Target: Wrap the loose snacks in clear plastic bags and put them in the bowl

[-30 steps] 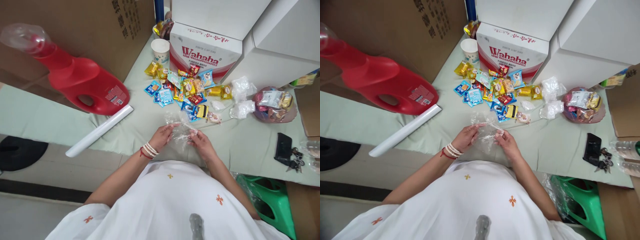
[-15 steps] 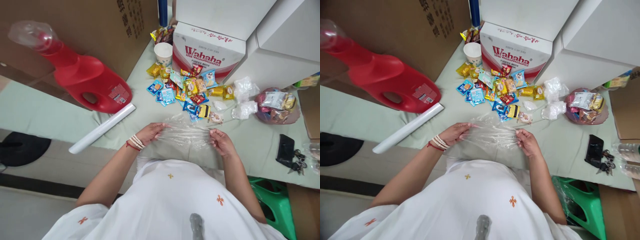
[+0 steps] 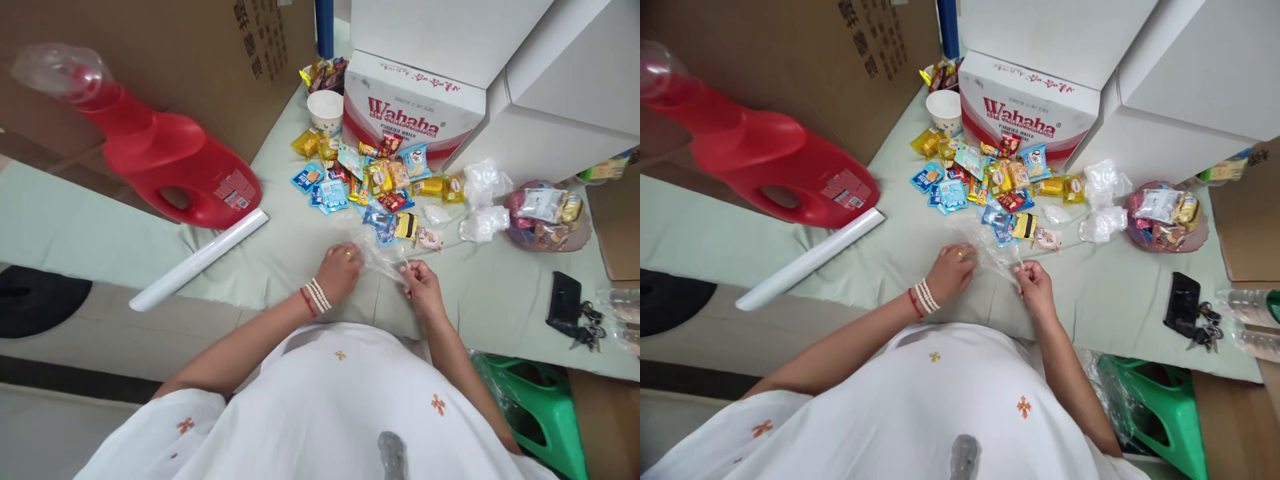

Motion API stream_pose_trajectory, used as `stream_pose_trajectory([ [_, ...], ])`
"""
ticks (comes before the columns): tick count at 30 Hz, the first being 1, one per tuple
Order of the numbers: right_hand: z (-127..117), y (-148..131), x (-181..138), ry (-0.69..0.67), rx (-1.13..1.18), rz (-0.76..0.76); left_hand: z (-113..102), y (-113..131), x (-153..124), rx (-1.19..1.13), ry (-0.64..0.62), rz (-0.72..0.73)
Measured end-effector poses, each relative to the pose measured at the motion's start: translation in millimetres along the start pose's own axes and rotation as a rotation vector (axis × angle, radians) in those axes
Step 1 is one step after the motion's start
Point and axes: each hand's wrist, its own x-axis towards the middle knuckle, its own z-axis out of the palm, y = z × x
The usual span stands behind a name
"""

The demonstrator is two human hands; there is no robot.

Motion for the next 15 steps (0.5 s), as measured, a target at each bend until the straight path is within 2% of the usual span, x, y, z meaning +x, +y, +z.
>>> stream_pose_trajectory([
  [2,-12.1,1.1,-2.1,0.053,0.043,0.003,7.7,-14.8,-7.4,-0.077,-0.099,-0.031],
  [3,-18.6,2.5,-3.4,0.076,0.064,0.006,9.8,-21.0,-12.8,-0.129,-0.094,-0.039],
  [6,-31.5,8.8,-7.5,0.105,0.093,0.017,11.9,-27.6,-24.0,-0.235,0.058,-0.085],
  [8,-32.1,11.8,-8.5,0.105,0.089,0.023,12.4,-23.7,-21.7,-0.205,0.106,-0.11],
  [10,-28.5,12.1,-7.4,0.094,0.069,0.014,12.7,-19.3,-13.9,-0.117,0.063,-0.099],
  [13,-23.9,8.7,-3.5,0.077,0.023,0.001,11.5,-19.9,-5.8,0.008,-0.028,-0.017],
  [15,-23.8,6.1,-1.7,0.087,-0.015,-0.018,9.1,-23.1,-7.6,0.049,0.008,0.042],
])
